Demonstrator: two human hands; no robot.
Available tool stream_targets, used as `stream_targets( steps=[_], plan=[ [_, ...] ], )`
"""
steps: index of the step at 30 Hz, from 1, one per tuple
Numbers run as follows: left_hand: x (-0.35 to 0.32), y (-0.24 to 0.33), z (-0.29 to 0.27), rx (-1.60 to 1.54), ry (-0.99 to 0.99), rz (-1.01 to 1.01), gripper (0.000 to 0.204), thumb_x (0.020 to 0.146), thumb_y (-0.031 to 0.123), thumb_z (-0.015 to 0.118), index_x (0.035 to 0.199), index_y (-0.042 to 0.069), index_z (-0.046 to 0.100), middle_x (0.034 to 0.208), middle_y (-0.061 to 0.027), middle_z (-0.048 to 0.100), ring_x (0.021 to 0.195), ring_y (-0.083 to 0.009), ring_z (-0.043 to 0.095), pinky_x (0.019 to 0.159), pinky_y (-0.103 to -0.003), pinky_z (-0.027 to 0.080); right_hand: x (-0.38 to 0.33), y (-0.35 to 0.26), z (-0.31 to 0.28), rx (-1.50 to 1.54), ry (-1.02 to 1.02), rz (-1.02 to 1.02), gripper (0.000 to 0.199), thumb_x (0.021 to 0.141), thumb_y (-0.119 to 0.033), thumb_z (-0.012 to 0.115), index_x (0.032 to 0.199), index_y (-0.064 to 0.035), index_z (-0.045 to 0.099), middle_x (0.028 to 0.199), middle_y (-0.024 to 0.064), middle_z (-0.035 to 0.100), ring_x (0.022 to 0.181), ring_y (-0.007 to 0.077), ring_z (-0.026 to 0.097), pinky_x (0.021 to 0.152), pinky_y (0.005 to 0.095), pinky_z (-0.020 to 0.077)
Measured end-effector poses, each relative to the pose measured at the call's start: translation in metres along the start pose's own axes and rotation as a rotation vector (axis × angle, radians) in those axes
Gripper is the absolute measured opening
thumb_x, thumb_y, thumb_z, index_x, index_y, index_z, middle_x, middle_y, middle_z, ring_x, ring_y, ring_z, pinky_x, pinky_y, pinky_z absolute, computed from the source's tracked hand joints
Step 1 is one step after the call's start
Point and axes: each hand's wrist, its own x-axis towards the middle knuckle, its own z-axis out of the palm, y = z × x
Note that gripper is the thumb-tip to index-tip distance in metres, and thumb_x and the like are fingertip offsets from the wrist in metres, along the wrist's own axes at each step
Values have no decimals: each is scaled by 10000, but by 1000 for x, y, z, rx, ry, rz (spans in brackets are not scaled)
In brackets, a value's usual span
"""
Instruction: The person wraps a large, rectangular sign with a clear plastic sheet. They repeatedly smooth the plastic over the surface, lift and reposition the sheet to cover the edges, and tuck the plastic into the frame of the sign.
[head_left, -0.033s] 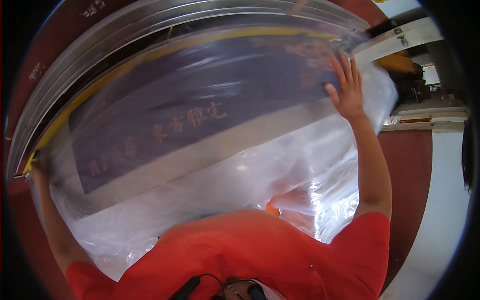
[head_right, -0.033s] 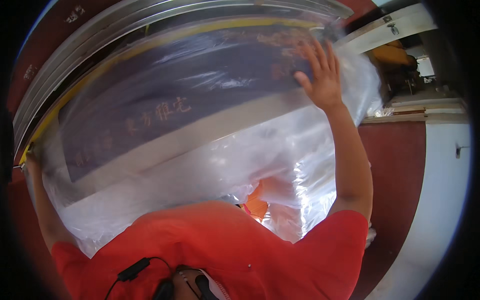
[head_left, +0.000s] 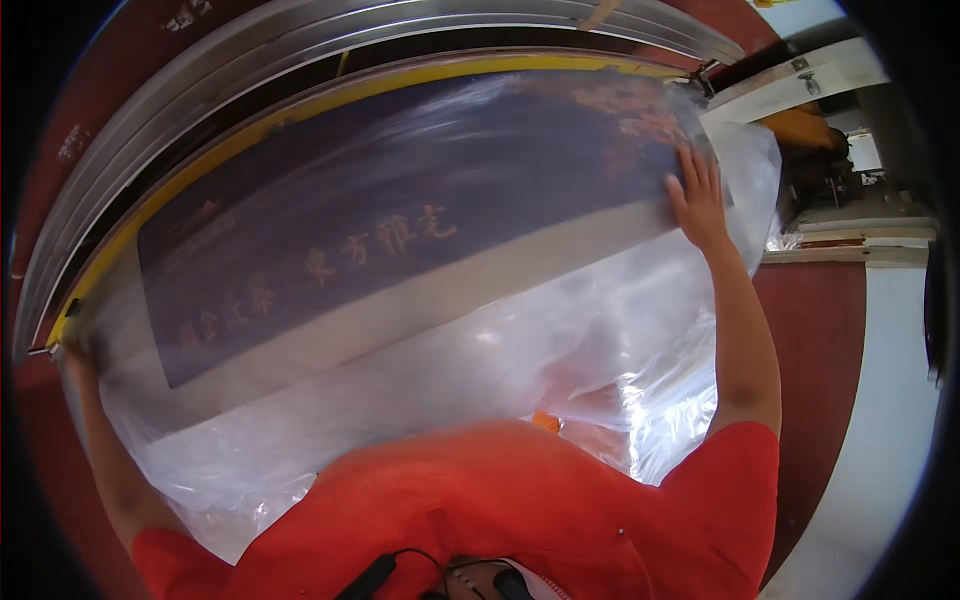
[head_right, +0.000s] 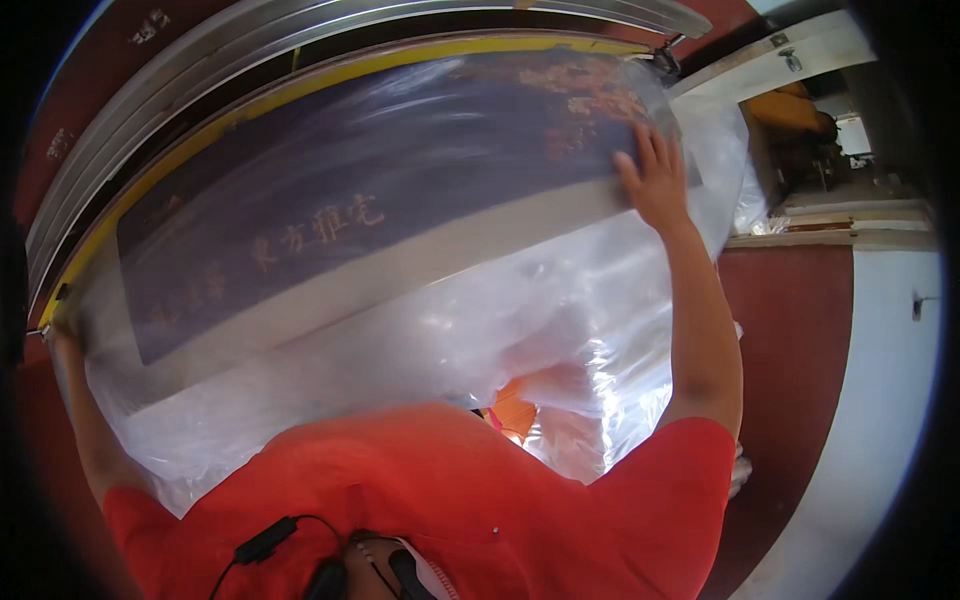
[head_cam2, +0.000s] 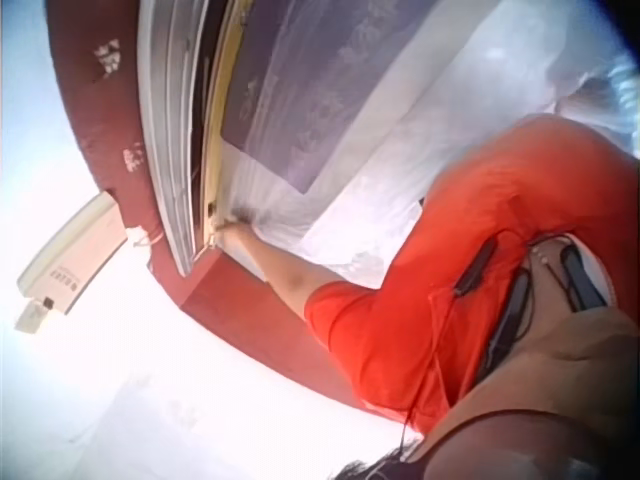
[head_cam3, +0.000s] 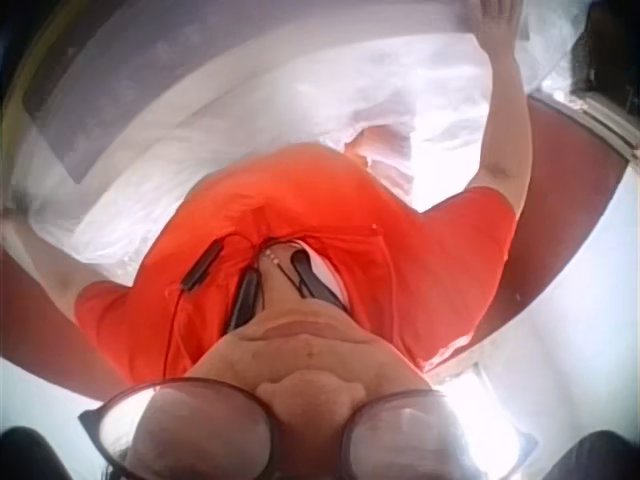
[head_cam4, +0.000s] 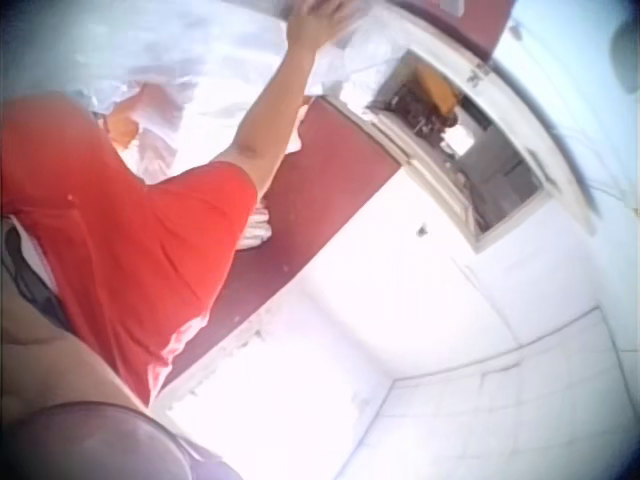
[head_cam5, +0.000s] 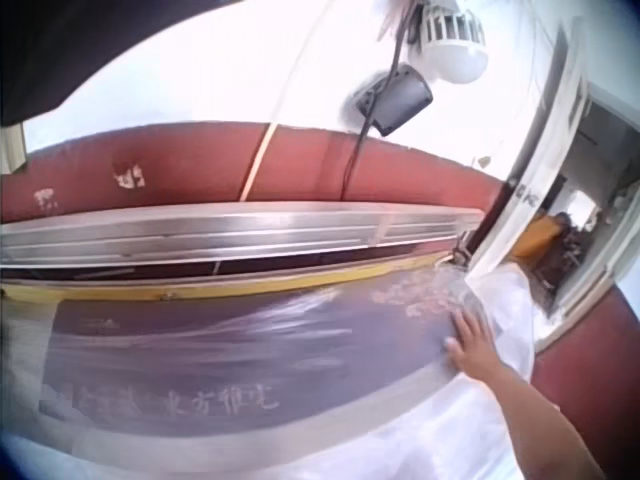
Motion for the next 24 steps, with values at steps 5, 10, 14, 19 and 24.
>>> stream_targets(
  steps=[5, 10, 14, 19, 24],
  plan=[
    [-66, 5, -28, 487, -475, -172, 389, 853, 309, 357, 1091, 4, 399, 1051, -217, 480, 972, -364, 457, 787, -408, 368, -14, 20, 22, 126, 52, 265, 576, 794, -460, 408, 1250, -127, 294, 1278, 125, 288, 1184, 299, 259, 948, 455, 208],
    [-28, 93, -40, 109, -255, -445, 378, 865, 302, 326, 1005, -29, 442, 1011, -244, 482, 915, -374, 480, 741, -420, 383, 62, -5, 37, -217, -221, -7, 578, 809, -464, 361, 1230, -71, 313, 1251, 176, 312, 1138, 326, 321, 923, 415, 261],
    [-53, 45, -65, 103, -246, -446, 372, 859, 328, 330, 993, 4, 452, 975, -235, 504, 897, -370, 489, 729, -420, 389, 108, -12, 34, 126, -210, 394, 539, 835, -410, 305, 1256, -76, 261, 1257, 184, 306, 1137, 351, 326, 926, 389, 273],
    [-28, 124, -81, 24, -311, -650, 383, 848, 408, 303, 1016, 87, 431, 932, -202, 544, 857, -383, 512, 696, -451, 402, 103, 1, 29, -93, -428, 485, 454, 866, -381, 237, 1233, -132, 336, 1285, 100, 307, 1181, 319, 268, 946, 410, 244],
    [-39, 114, -92, 85, -226, -570, 324, 852, 371, 302, 983, 105, 434, 939, -198, 536, 870, -380, 504, 708, -461, 394, 103, -118, 14, 174, 128, -215, 481, 852, -414, 289, 1210, -103, 371, 1256, 134, 336, 1189, 305, 258, 954, 427, 220]
  ],
)
